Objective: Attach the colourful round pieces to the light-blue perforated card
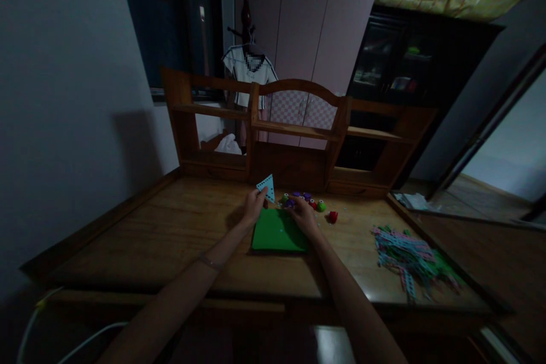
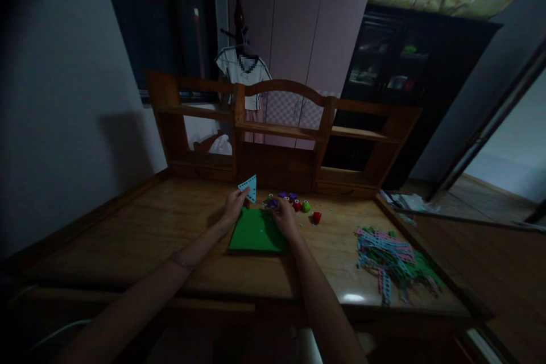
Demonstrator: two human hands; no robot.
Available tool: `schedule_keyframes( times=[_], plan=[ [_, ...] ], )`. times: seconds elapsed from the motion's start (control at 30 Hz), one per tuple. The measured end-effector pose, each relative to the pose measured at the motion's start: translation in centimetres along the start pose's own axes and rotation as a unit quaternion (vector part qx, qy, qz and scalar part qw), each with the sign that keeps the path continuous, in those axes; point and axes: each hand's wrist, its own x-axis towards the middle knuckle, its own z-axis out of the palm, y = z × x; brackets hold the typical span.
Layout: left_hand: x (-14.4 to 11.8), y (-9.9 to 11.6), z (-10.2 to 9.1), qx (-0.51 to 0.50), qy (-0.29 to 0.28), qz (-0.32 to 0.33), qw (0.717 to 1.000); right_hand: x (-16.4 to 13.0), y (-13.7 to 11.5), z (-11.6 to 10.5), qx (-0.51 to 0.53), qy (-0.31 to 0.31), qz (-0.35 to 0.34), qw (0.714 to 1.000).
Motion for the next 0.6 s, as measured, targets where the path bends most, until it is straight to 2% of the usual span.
schedule_keyframes(
  times=[0.1, 0.17, 0.27, 0.33, 0.37, 0.47, 0.6],
  plan=[
    [-0.1, 0.1, -0.1, 0.007, -0.004, 0.003, 1.000, 0.1, -0.1, 0.1, -0.020, -0.014, -0.017, 1.000],
    [-0.1, 0.2, -0.1, 0.006, -0.004, 0.006, 1.000, 0.2, -0.6, -0.4, -0.028, 0.004, -0.014, 1.000],
    [-0.3, 0.3, -0.2, 0.007, -0.005, 0.006, 1.000, 0.1, -1.3, -1.8, -0.073, 0.112, 0.014, 0.991],
    [-0.3, 0.4, -0.2, 0.009, -0.009, 0.006, 1.000, 0.0, -1.4, -3.1, -0.139, 0.183, 0.047, 0.972],
    [-0.3, 0.4, -0.1, 0.010, -0.011, 0.008, 1.000, -0.1, -1.4, -3.6, -0.176, 0.199, 0.060, 0.962],
    [-0.4, 0.5, -0.1, 0.014, -0.018, 0.018, 1.000, -0.5, -0.6, -4.2, -0.273, 0.186, 0.092, 0.939],
    [-0.5, 0.6, 0.1, 0.022, -0.021, 0.015, 0.999, -0.8, 0.6, -3.5, -0.339, 0.146, 0.146, 0.918]
  ],
)
